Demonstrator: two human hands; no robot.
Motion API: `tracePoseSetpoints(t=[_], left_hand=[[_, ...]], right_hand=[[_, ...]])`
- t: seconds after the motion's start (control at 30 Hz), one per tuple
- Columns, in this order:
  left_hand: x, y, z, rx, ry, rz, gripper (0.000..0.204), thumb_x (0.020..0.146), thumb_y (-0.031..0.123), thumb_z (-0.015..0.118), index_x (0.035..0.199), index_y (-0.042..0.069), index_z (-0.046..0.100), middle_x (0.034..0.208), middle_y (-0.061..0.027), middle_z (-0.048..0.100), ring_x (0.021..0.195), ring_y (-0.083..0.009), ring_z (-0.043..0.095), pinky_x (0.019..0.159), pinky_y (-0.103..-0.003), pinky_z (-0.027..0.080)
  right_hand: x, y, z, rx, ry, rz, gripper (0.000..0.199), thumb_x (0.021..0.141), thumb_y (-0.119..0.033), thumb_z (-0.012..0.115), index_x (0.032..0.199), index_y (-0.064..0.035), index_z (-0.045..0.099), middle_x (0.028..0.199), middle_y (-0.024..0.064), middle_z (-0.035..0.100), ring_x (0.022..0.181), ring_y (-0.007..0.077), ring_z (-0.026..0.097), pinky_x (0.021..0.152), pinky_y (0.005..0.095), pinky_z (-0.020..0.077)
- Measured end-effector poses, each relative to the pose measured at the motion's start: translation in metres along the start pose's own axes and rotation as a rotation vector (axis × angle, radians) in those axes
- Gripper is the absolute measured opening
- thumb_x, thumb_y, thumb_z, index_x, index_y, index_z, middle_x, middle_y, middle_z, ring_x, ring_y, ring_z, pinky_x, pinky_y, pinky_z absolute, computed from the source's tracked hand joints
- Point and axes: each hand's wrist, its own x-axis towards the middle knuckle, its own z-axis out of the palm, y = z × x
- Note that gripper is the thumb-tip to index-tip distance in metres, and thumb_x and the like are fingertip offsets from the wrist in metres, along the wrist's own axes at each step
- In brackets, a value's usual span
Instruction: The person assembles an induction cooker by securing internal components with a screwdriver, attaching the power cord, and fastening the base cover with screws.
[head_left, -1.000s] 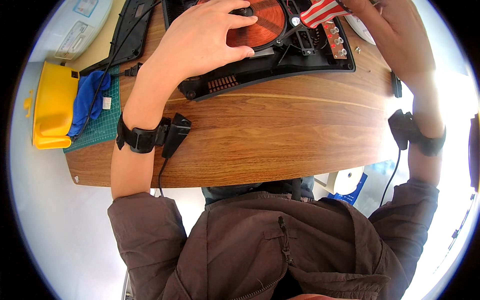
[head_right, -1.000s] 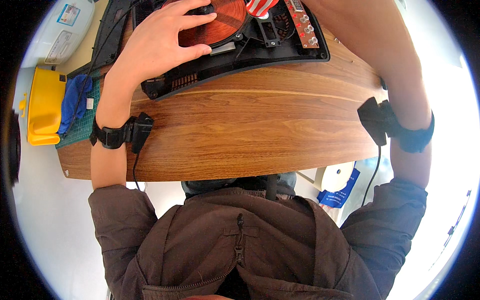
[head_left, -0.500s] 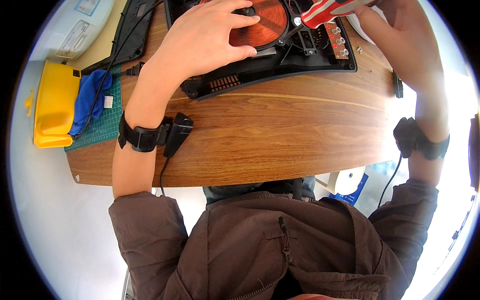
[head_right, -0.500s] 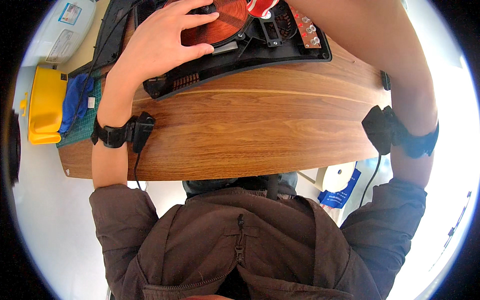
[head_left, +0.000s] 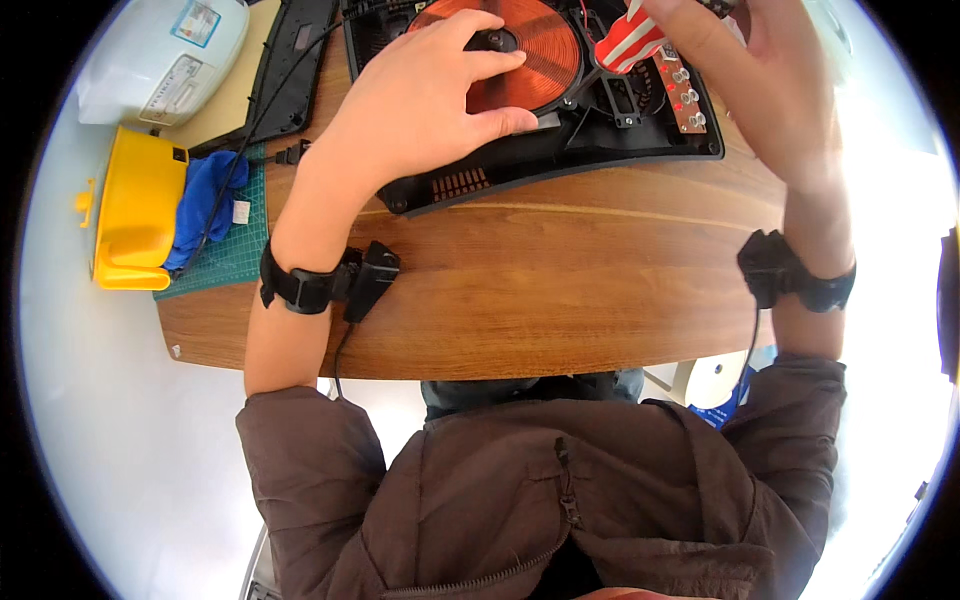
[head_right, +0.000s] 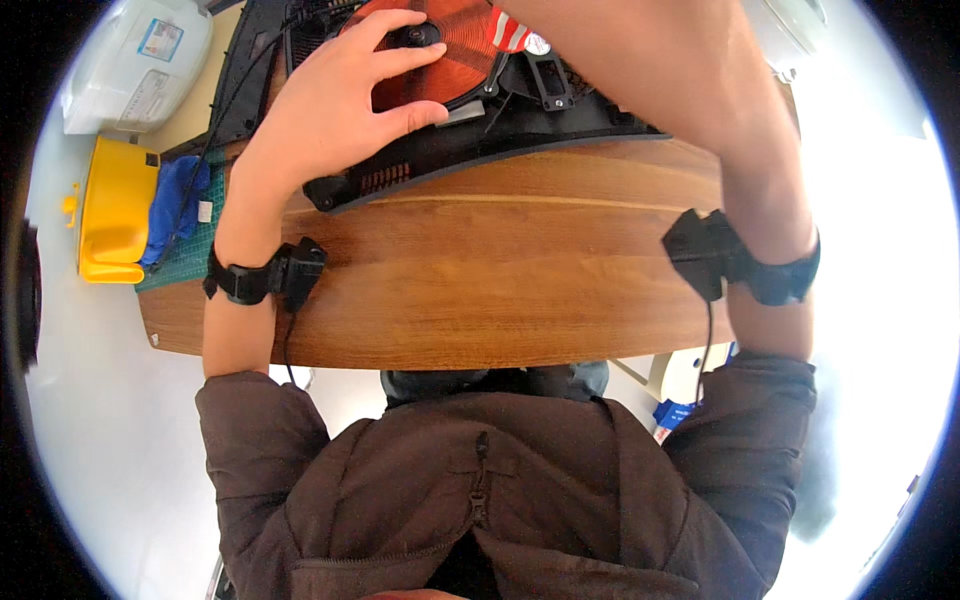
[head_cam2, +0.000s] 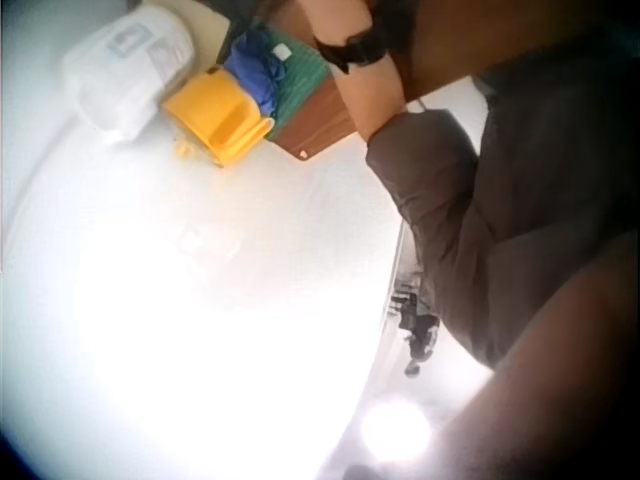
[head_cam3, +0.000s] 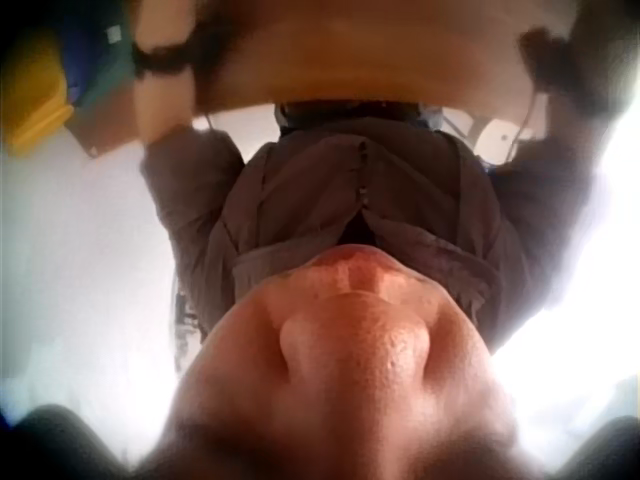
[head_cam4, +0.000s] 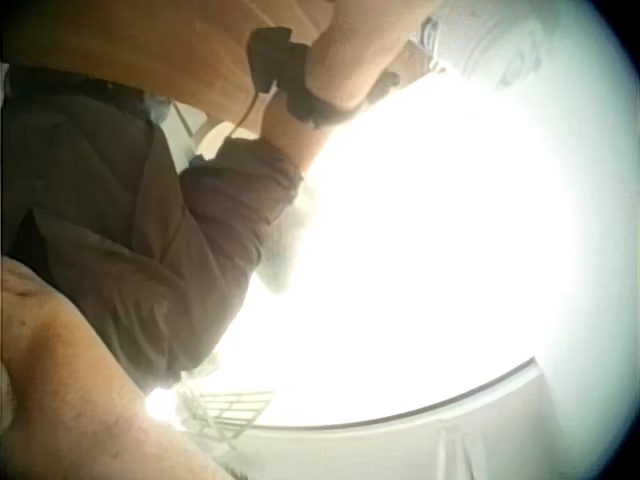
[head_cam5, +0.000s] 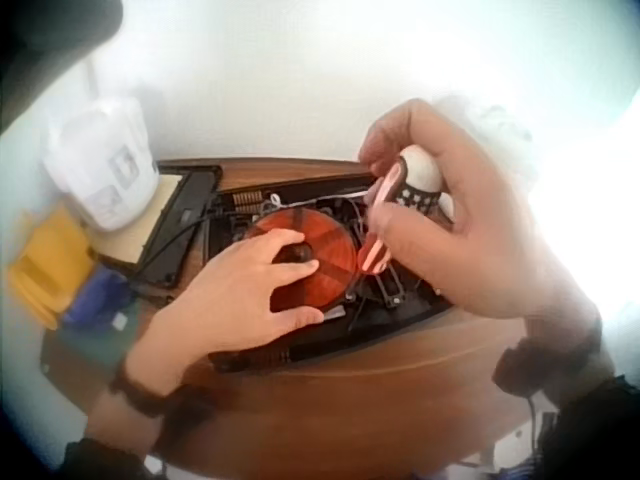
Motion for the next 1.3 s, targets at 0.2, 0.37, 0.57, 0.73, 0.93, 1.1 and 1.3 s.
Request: tracePoseSetpoints(t=[0.2,0.37,0.57,0.73,0.93,1.1,1.3], left_hand=[[0.011,0.003,0.002,0.069,0.012,0.051,0.038,0.087,0.029,0.080,0.115,0.005,0.070,0.136,-0.0126,0.058,0.123,-0.0350,0.058,0.105,-0.044,0.048],[0.028,0.021,0.000,-0.012,-0.059,0.056,0.038,0.081,0.021,0.084,0.113,0.007,0.070,0.130,-0.0092,0.060,0.117,-0.0340,0.060,0.103,-0.043,0.049],[0.030,0.031,0.012,-0.106,-0.101,-0.021,0.029,0.083,0.020,0.082,0.106,0.004,0.073,0.105,-0.0106,0.060,0.105,-0.0315,0.061,0.093,-0.042,0.050],[0.032,0.037,0.010,-0.210,-0.219,-0.345,0.027,0.084,0.020,0.081,0.103,0.002,0.074,0.115,-0.0128,0.063,0.113,-0.0330,0.060,0.094,-0.042,0.051],[0.033,0.034,0.027,-0.192,-0.031,-0.152,0.026,0.084,0.016,0.079,0.105,0.001,0.074,0.099,-0.0154,0.073,0.099,-0.0357,0.068,0.090,-0.041,0.055],[0.033,0.037,0.025,-0.266,-0.193,-0.337,0.026,0.083,0.014,0.078,0.104,0.001,0.073,0.111,-0.0188,0.070,0.112,-0.0361,0.064,0.097,-0.043,0.051],[0.034,0.041,0.026,-0.268,-0.048,-0.242,0.037,0.085,0.016,0.076,0.116,-0.004,0.067,0.114,-0.0237,0.070,0.109,-0.0416,0.066,0.093,-0.046,0.052]], right_hand=[[0.003,0.007,0.016,-0.232,0.205,-0.147,0.042,0.099,-0.028,0.072,0.127,-0.0017,0.054,0.100,0.0071,0.055,0.088,0.0148,0.055,0.085,0.0313,0.0477],[0.003,0.018,0.023,0.078,0.278,-0.089,0.051,0.097,-0.019,0.075,0.134,-0.0008,0.045,0.098,0.0065,0.055,0.089,0.0146,0.056,0.084,0.0303,0.0485],[0.000,0.004,0.013,0.489,0.106,-0.073,0.039,0.089,-0.004,0.079,0.121,-0.0016,0.057,0.104,0.0052,0.063,0.093,0.0113,0.061,0.082,0.0265,0.0520],[-0.006,0.005,0.000,0.291,0.119,-0.148,0.034,0.086,-0.011,0.080,0.117,-0.0069,0.064,0.098,0.0097,0.062,0.079,0.0185,0.061,0.071,0.0298,0.0506],[-0.014,0.020,-0.011,0.324,0.070,-0.248,0.039,0.086,-0.013,0.079,0.121,-0.0087,0.062,0.089,0.0115,0.061,0.072,0.0261,0.063,0.066,0.0351,0.0514],[-0.010,0.027,-0.002,0.575,0.172,-0.186,0.038,0.090,-0.009,0.071,0.124,-0.0019,0.056,0.091,0.0188,0.064,0.078,0.0312,0.065,0.071,0.0388,0.0533],[-0.005,0.039,0.028,0.571,0.208,-0.320,0.042,0.087,-0.012,0.075,0.125,-0.0063,0.058,0.100,0.0204,0.062,0.091,0.0366,0.066,0.080,0.0409,0.0539]])
